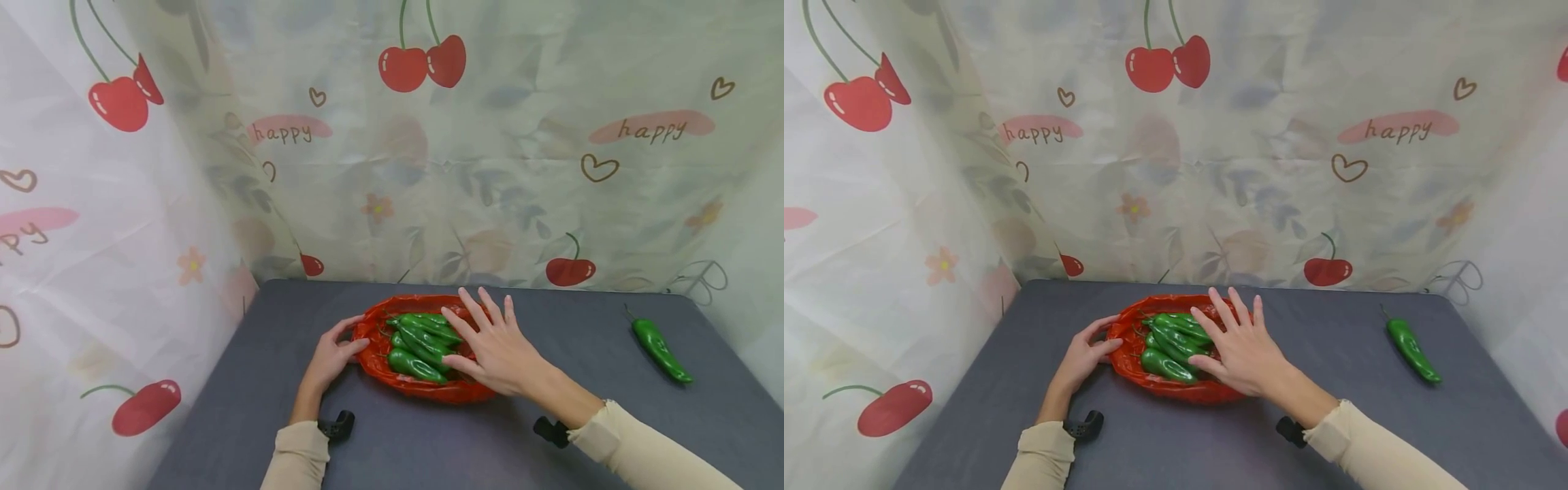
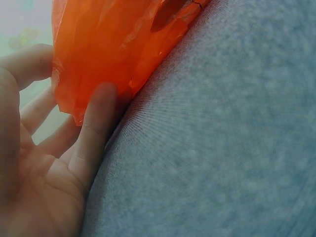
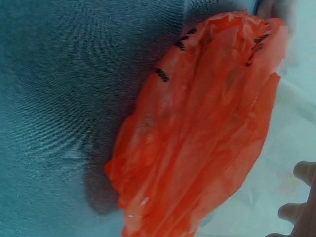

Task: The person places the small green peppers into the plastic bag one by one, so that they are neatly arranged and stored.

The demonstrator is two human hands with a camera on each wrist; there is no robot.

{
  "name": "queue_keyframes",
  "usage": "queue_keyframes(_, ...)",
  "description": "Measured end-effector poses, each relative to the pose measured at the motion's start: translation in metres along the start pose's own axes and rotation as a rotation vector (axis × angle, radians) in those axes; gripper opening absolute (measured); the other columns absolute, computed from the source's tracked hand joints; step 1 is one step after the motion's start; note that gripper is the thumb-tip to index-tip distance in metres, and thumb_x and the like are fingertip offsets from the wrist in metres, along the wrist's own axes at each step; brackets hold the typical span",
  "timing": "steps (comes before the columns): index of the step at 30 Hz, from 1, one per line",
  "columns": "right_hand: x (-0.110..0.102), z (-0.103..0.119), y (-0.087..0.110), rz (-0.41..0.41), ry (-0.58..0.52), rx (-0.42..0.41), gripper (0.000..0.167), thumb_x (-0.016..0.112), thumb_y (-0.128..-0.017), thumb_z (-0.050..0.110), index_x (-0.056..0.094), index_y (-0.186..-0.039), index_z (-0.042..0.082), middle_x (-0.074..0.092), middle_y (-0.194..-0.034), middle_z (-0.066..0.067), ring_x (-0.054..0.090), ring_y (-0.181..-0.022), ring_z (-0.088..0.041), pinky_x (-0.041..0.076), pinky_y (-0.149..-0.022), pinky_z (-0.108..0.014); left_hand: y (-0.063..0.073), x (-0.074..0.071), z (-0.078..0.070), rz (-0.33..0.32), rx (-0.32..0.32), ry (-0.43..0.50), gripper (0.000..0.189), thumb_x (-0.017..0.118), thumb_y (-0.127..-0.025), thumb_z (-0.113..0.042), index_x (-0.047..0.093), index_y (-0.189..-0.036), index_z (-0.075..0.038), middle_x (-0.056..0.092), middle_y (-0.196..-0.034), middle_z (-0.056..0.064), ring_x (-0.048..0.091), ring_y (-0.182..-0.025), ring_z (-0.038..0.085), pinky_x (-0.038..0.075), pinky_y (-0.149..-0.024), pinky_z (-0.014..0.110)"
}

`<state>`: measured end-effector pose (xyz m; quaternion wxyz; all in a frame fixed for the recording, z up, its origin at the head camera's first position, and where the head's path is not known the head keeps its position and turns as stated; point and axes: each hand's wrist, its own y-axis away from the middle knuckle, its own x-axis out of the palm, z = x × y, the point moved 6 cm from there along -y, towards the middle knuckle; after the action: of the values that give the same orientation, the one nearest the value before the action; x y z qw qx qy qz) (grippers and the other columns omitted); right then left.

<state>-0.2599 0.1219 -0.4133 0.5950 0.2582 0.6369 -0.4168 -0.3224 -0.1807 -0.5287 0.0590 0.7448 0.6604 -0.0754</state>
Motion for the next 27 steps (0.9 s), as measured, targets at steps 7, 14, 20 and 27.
queue_keyframes(7,0.007,-0.017,0.010,0.011,-0.059,0.079,0.080,0.052,-0.097,0.066,0.026,-0.163,0.029,0.006,-0.173,-0.011,0.006,-0.157,-0.046,0.007,-0.115,-0.082,0.000,0.000,0.001,-0.005,-0.006,-0.004,0.050,0.076,-0.093,-0.028,0.060,-0.140,-0.031,0.057,-0.145,0.007,0.073,-0.087,0.017,0.062,-0.072,0.029)
queue_keyframes(14,0.013,-0.029,0.020,0.013,-0.080,0.137,0.078,0.051,-0.098,0.065,0.027,-0.163,0.028,0.008,-0.173,-0.012,0.007,-0.156,-0.047,0.005,-0.114,-0.082,0.000,0.000,0.000,0.002,0.003,-0.013,0.051,0.077,-0.093,-0.029,0.060,-0.141,-0.031,0.057,-0.145,0.007,0.073,-0.085,0.016,0.062,-0.072,0.029)
queue_keyframes(20,0.014,-0.036,0.025,-0.005,-0.090,0.173,0.078,0.050,-0.098,0.065,0.027,-0.163,0.027,0.012,-0.172,-0.014,0.009,-0.155,-0.048,0.006,-0.114,-0.082,0.000,0.000,-0.002,-0.005,0.019,-0.009,0.052,0.076,-0.093,-0.027,0.059,-0.142,-0.027,0.056,-0.145,0.011,0.073,-0.084,0.015,0.062,-0.071,0.028)
queue_keyframes(27,0.017,-0.047,0.033,-0.028,-0.094,0.213,0.077,0.051,-0.099,0.064,0.029,-0.162,0.026,0.014,-0.171,-0.017,0.012,-0.154,-0.050,0.007,-0.113,-0.082,0.000,0.000,0.000,0.008,0.013,-0.003,0.053,0.076,-0.093,-0.027,0.058,-0.143,-0.025,0.055,-0.146,0.011,0.073,-0.082,0.013,0.062,-0.071,0.027)
